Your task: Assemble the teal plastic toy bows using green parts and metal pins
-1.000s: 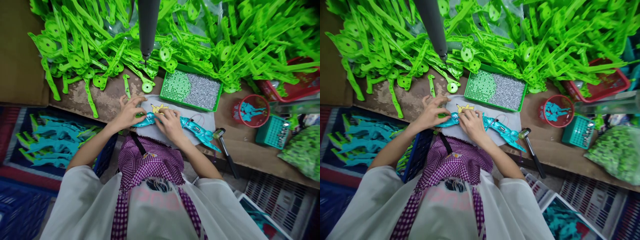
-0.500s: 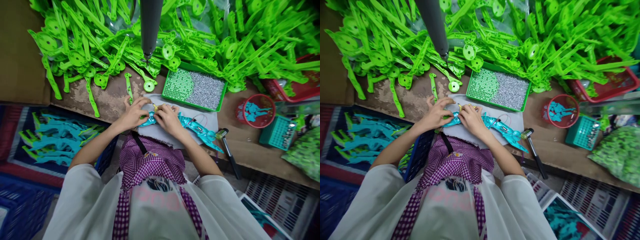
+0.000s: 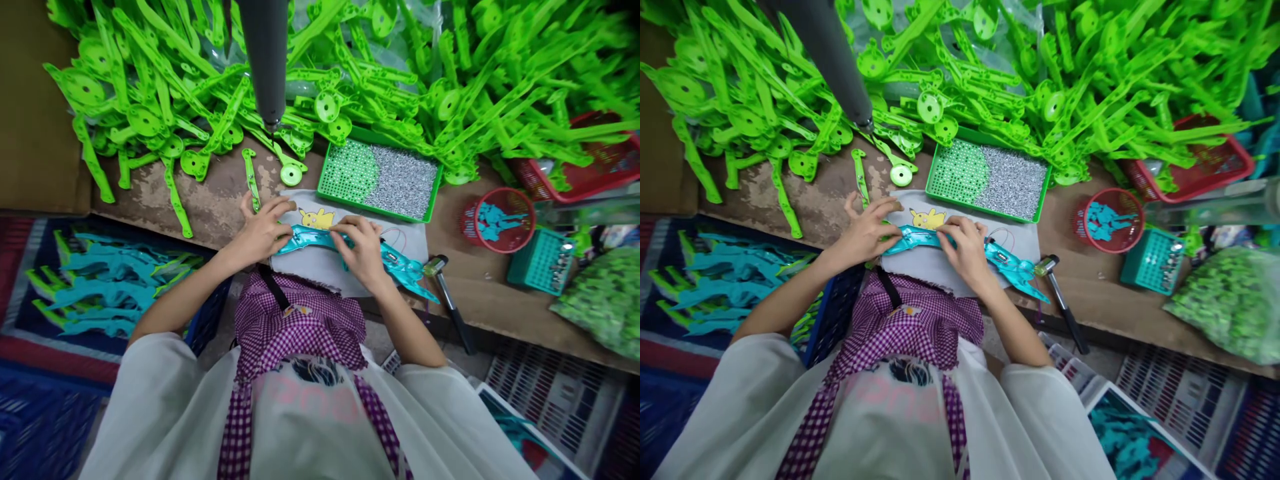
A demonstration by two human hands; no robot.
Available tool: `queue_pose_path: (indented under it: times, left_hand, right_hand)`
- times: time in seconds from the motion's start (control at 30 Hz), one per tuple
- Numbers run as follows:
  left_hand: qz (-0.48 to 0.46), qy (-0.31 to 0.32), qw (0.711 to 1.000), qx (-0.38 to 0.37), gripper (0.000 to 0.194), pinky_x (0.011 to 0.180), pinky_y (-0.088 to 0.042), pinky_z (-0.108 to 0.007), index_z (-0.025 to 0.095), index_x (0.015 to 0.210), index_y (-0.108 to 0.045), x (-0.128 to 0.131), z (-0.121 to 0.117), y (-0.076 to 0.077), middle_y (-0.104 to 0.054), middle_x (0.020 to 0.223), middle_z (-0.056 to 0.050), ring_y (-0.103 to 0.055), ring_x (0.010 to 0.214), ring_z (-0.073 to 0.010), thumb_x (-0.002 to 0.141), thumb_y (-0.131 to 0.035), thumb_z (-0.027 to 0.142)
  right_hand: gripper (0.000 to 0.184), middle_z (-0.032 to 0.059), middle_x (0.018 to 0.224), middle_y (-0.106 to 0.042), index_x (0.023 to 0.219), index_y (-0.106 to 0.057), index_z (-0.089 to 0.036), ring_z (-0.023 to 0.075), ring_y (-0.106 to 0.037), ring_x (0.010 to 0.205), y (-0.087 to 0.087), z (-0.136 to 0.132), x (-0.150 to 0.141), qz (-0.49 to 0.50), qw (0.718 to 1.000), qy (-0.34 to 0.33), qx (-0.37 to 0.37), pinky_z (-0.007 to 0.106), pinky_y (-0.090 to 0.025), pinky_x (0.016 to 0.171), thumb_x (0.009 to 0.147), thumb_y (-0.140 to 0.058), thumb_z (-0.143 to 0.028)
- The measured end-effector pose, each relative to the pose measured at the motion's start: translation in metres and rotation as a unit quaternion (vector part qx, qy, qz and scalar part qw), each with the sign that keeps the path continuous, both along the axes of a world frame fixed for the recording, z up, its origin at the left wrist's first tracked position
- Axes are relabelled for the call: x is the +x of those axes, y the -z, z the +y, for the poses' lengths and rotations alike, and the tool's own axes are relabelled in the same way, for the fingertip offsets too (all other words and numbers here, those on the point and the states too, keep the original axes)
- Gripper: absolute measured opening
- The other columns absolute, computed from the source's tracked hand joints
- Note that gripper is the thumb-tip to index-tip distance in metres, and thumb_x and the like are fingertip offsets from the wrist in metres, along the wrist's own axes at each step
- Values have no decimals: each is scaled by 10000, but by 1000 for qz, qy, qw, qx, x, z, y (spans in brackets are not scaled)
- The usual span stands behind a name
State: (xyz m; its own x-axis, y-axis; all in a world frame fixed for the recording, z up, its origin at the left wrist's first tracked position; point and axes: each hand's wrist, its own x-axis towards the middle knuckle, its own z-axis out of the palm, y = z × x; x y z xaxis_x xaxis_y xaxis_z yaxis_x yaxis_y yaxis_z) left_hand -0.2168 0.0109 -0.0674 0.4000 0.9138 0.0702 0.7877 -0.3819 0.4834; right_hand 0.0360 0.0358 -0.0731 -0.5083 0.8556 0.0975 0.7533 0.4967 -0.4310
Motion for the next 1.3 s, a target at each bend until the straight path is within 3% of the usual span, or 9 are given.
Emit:
queue_pose_path:
  times: [0.2, 0.37, 0.53, 0.77, 0.87, 1.0, 1.13, 1.3]
  left_hand:
    - [-12, -30, 999, -26, 126, 1188, -46, -741, 238, 793, -764, -3, -2, -4, -601, 1425, -69, -450, 1414, -359, 899, -709, 280]
    - [-19, -50, 999, -10, 117, 1196, -20, -736, 288, 999, -776, 15, -5, -7, -549, 1501, -80, -438, 1432, -349, 914, -699, 311]
    - [-17, -37, 999, -7, 109, 1204, -13, -732, 292, 937, -768, 39, 3, 2, -584, 1477, -54, -418, 1458, -340, 939, -662, 266]
    - [3, 25, 1000, -18, 208, 1224, -31, -721, 303, 966, -752, 40, 9, -1, -586, 1486, -12, -413, 1476, -317, 939, -606, 157]
    - [17, 36, 999, -16, 303, 1238, -24, -710, 336, 1046, -747, 39, 3, -9, -567, 1509, -2, -396, 1492, -306, 932, -582, 108]
    - [44, 24, 998, -23, 431, 1225, -63, -736, 349, 1208, -707, 40, -13, -16, -504, 1567, -41, -363, 1512, -326, 923, -549, 66]
    - [60, -11, 998, -20, 465, 1204, -69, -762, 334, 1317, -659, 40, -28, -13, -482, 1579, -92, -336, 1520, -362, 938, -531, 99]
    - [49, -41, 998, -11, 436, 1215, -75, -737, 326, 1330, -658, 41, -36, -8, -505, 1556, -89, -331, 1521, -353, 947, -526, 166]
  right_hand:
    - [224, 73, 1130, -681, 1016, -725, -241, 238, -599, 1020, 11, -8, 1, -17, 999, 28, 11, 401, -276, 872, 1018, -527, -347]
    - [221, 63, 1132, -670, 1036, -715, -258, 222, -584, 1007, 15, -4, -2, -34, 999, -8, 21, 392, -252, 863, 1031, -497, -296]
    - [237, 67, 1119, -677, 1031, -723, -247, 225, -582, 1013, 16, -2, 1, -47, 998, -23, 20, 406, -244, 875, 1036, -495, -310]
    - [323, 85, 1146, -702, 1081, -718, -249, 241, -594, 1024, 4, 7, 7, -89, 991, -101, -10, 457, -292, 947, 1064, -401, -312]
    - [342, 87, 1267, -691, 1211, -687, -260, 242, -603, 1079, 1, 4, 16, -92, 985, -147, -9, 501, -295, 1055, 1067, -378, -288]
    - [374, 107, 1341, -672, 1353, -625, -262, 274, -593, 1205, 3, -8, 24, -80, 988, -131, 12, 593, -233, 1163, 1056, -421, -364]
    - [364, 103, 1321, -690, 1322, -655, -264, 266, -607, 1211, 9, -13, 23, -69, 989, -131, 20, 604, -250, 1184, 1056, -420, -344]
    - [358, 116, 1249, -720, 1289, -681, -222, 256, -635, 1139, 13, -7, 23, -43, 989, -137, 22, 550, -353, 1142, 1043, -453, -347]
